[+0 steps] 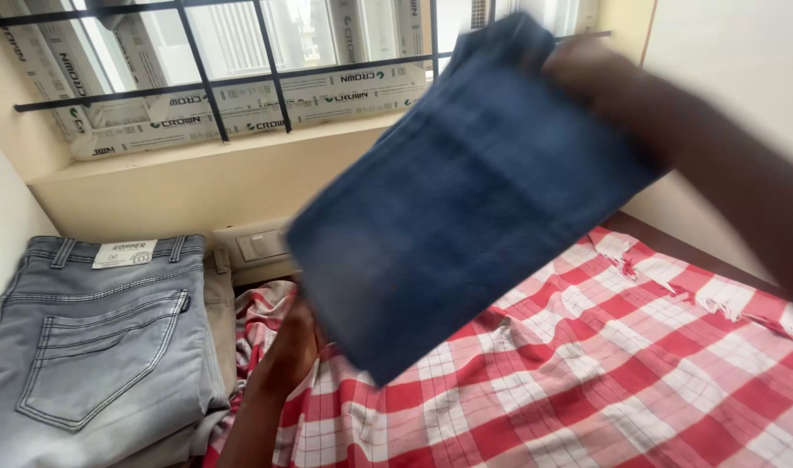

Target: The person folds two pairs of jeans on a red and white checkered cloth. They first fold a light grey pair of jeans, then unfold and refold a dark blue pair of jeans, smoothing them out before stacking them.

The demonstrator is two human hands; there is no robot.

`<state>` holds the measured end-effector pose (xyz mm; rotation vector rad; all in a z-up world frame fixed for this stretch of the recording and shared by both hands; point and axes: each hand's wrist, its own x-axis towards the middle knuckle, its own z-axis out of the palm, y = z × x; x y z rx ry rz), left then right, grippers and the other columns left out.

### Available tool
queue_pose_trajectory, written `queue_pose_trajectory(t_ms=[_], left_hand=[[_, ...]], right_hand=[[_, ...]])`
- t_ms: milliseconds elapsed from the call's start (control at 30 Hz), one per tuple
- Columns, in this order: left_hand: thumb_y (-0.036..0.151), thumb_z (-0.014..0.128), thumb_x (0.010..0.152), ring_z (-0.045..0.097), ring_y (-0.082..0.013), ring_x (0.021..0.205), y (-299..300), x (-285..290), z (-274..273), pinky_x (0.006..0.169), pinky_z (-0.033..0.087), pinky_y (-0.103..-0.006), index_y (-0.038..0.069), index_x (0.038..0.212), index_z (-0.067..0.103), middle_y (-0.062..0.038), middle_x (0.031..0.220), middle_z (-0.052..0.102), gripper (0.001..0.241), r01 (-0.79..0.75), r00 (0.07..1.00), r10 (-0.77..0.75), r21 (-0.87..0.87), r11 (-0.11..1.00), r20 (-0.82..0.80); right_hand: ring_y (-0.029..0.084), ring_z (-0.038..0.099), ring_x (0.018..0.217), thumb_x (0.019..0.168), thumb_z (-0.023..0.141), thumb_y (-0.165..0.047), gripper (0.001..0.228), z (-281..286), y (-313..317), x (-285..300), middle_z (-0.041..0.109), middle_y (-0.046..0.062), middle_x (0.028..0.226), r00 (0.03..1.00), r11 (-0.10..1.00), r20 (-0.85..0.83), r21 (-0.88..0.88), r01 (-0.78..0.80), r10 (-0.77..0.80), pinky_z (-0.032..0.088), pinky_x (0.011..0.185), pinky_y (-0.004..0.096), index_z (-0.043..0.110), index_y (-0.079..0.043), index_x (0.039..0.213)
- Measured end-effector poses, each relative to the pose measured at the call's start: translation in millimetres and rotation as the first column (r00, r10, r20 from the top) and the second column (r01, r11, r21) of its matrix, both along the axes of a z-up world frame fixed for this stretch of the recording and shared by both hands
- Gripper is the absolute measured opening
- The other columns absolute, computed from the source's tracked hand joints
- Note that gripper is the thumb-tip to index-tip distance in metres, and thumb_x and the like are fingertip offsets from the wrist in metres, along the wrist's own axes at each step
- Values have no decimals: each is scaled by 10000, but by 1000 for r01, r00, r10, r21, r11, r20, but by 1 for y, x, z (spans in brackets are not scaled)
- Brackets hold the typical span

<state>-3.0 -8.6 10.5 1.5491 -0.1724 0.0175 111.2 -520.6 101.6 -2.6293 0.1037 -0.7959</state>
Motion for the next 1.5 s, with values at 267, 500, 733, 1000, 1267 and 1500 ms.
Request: queue_pose_trajectory(t_ms=[267,500,733,1000,1267,1500], left_hand=[[554,455,1001,630,-254,1042,48,44,-69,839,565,-403,80,1337,602,-152,1274,664,599,-18,961,-43,-216,976,-273],[614,390,985,555,-245,1137,40,-8,-27,896,524,-454,140,1364,559,-110,1350,592,630,-34,964,23,-35,999,-266],[739,328,905,628,-271,1142,43,-14,-25,960,536,-454,152,1362,555,-129,1280,656,778,7,963,-44,-138,990,-267],[737,334,1037,619,-212,1006,46,-15,-8,862,524,-385,55,1367,585,-137,1133,672,798,316,949,-297,-347,883,108],[577,548,924,679,-171,1078,17,-49,28,882,577,-304,62,1329,612,-86,1241,695,658,206,966,-226,-151,967,-126],[-31,881,711,700,-294,1156,12,-33,12,950,631,-403,103,1449,323,-161,1239,639,934,-97,981,108,77,992,-164]], right_hand=[[366,588,1251,840,836,-343,729,-114,114,7,605,220,1337,977,970,-132,199,-139,167,489,1026,434,493,9,1379],[315,641,1269,872,795,-393,556,-72,232,-144,660,139,1334,754,754,30,-27,-656,656,498,1071,393,604,-95,1300],[380,414,1453,721,900,-396,878,-72,299,-233,456,142,1540,317,326,-173,26,-945,933,376,1147,478,468,-70,1412],[377,568,1322,773,862,-306,773,-76,289,-226,546,173,1518,471,471,77,-292,-832,879,523,1011,461,515,-52,1416],[312,707,703,975,698,-271,317,-52,224,-157,692,179,833,780,840,323,-110,-531,536,554,594,452,611,-30,1161],[198,658,853,1124,738,-307,323,-25,47,-89,703,86,955,772,844,633,381,-377,59,520,773,341,660,5,1113]])
